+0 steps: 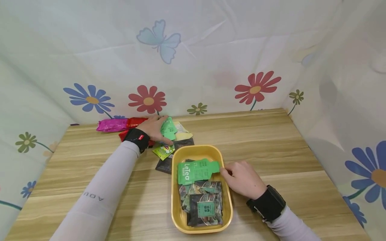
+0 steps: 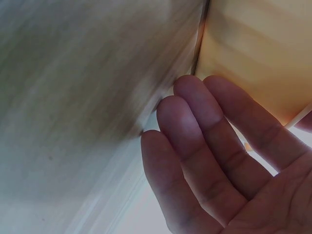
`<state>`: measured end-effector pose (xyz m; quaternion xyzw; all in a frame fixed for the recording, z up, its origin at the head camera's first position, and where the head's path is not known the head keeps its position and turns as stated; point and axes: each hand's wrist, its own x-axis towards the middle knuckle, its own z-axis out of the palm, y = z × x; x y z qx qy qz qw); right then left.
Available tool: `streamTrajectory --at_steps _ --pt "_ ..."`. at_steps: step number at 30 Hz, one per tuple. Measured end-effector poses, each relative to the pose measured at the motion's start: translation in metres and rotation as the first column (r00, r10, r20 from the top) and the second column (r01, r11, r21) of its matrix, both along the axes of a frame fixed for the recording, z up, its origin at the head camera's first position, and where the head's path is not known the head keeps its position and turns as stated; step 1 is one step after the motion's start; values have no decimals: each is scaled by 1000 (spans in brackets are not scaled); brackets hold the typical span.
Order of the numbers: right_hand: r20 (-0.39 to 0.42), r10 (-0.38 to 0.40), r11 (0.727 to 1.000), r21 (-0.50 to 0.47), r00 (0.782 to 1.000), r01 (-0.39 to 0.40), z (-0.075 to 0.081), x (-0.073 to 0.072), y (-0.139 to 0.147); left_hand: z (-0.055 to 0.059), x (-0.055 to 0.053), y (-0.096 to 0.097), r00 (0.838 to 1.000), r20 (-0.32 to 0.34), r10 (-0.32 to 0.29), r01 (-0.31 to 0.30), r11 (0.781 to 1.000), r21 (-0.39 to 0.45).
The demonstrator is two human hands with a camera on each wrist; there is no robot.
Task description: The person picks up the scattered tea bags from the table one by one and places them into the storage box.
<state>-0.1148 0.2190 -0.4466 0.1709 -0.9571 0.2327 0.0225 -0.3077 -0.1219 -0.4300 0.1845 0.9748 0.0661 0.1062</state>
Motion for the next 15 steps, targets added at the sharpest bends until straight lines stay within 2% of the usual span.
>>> streamTrajectory --at_steps 4,8,12,15 --pt "6 1 1000 -1 1000 -1 1 0 -1 -3 1 -2 998 -55 -28 28 1000 -2" --pt "14 2 1000 0 1000 -2 2 -1 -1 3 10 -2 986 -131 -101 103 995 8" --pt "13 8 1000 2 1000 -8 2 -1 -1 18 33 2 955 -220 -199 212 977 35" --pt "11 11 1000 5 1000 -11 3 -1 -1 32 57 8 925 -274 -262 289 956 60"
